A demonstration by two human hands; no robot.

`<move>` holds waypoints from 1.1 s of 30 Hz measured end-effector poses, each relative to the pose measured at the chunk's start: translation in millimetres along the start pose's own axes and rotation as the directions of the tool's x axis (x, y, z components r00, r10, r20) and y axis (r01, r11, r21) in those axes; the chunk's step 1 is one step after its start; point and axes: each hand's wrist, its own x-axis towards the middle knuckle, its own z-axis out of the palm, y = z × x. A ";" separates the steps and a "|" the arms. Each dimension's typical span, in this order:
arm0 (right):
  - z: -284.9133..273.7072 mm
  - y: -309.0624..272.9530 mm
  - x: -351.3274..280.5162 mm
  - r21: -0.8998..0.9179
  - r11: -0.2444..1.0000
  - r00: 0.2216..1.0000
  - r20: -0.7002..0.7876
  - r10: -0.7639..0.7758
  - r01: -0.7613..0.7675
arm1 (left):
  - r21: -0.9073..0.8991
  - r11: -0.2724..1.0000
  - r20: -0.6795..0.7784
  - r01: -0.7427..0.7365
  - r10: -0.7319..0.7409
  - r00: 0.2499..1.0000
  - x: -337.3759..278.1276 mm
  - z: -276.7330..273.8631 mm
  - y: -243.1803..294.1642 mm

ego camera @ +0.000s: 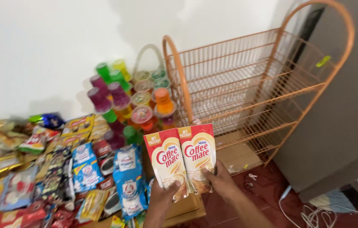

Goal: Sort various packaged food items and snacks into boxes and onto shelves.

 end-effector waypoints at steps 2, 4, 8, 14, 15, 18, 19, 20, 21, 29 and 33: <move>-16.9 -10.2 -0.6 -0.028 0.996 0.995 -0.064 0.077 -0.079 | 0.042 0.998 0.025 0.043 -0.044 0.999 13.1 3.4 -24.0; -35.8 -16.5 7.1 -0.053 0.987 0.983 -0.116 0.143 -0.150 | 0.084 0.994 0.040 0.070 -0.073 0.996 29.5 11.3 -36.8; -65.7 -31.8 15.1 0.012 0.992 0.982 -0.144 0.123 -0.123 | -0.114 0.993 0.277 0.034 -0.001 0.961 45.1 44.7 -24.7; -76.1 -92.1 24.9 0.002 0.997 0.981 -0.182 0.073 -0.074 | -0.070 0.995 0.264 -0.071 0.087 0.961 67.8 91.3 -1.1; -78.8 -95.9 25.4 -0.067 0.994 0.974 -0.217 0.069 -0.085 | -0.072 0.993 0.275 -0.090 0.107 0.956 67.1 97.1 0.7; -103.3 -89.2 56.1 0.049 0.992 0.979 -0.162 0.120 -0.114 | -0.024 0.999 0.189 -0.046 0.050 0.981 83.7 116.1 -4.2; -112.2 -87.4 68.1 0.045 0.992 0.981 -0.146 0.126 -0.121 | -0.023 0.999 0.172 -0.047 0.051 0.984 85.9 124.7 -0.8; -122.1 -86.8 79.7 0.041 0.992 0.984 -0.132 0.122 -0.118 | -0.034 0.997 0.162 -0.070 0.075 0.984 87.2 135.1 3.3; -132.2 -86.9 91.3 0.037 0.993 0.986 -0.117 0.118 -0.114 | -0.044 0.995 0.151 -0.094 0.099 0.983 88.6 146.4 7.9; -167.9 -129.6 179.0 -0.096 0.995 0.999 0.039 0.038 -0.034 | 0.079 0.997 -0.109 -0.009 0.017 0.994 119.9 197.3 2.8; -173.1 -138.3 232.6 -0.028 0.994 0.985 0.142 -0.100 0.105 | 0.041 0.995 -0.132 -0.091 0.095 0.987 136.1 210.1 -1.1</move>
